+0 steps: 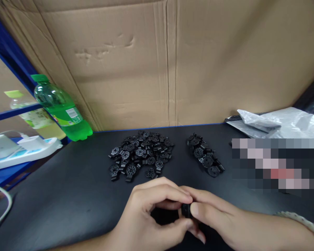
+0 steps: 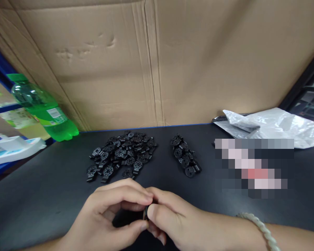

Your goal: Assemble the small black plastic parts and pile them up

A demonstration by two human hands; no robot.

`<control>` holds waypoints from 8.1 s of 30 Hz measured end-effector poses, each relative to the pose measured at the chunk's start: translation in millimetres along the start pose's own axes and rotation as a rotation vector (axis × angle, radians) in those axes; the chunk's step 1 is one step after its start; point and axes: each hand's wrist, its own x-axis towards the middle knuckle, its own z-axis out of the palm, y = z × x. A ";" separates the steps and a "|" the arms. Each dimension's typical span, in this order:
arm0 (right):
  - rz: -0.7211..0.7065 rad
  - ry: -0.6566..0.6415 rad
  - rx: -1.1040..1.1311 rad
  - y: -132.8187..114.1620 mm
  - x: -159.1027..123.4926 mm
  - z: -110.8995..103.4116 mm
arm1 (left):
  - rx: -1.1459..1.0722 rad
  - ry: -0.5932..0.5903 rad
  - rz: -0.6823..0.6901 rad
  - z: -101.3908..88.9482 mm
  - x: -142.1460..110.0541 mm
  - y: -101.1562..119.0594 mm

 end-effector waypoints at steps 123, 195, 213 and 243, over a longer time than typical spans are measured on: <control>-0.038 0.006 0.481 23.5 19.4 6.7 | 0.210 0.023 0.136 -5.2 -5.0 -4.3; 0.137 -0.299 0.531 12.5 23.7 -19.9 | -0.347 0.093 -0.361 -10.8 7.8 -17.2; 0.070 -0.219 0.026 -13.1 6.3 -26.2 | -0.028 -0.030 0.093 -18.1 1.9 -3.3; -0.190 0.017 -0.615 -13.6 -3.5 -20.8 | 0.425 -0.270 0.383 -20.0 -1.7 -15.1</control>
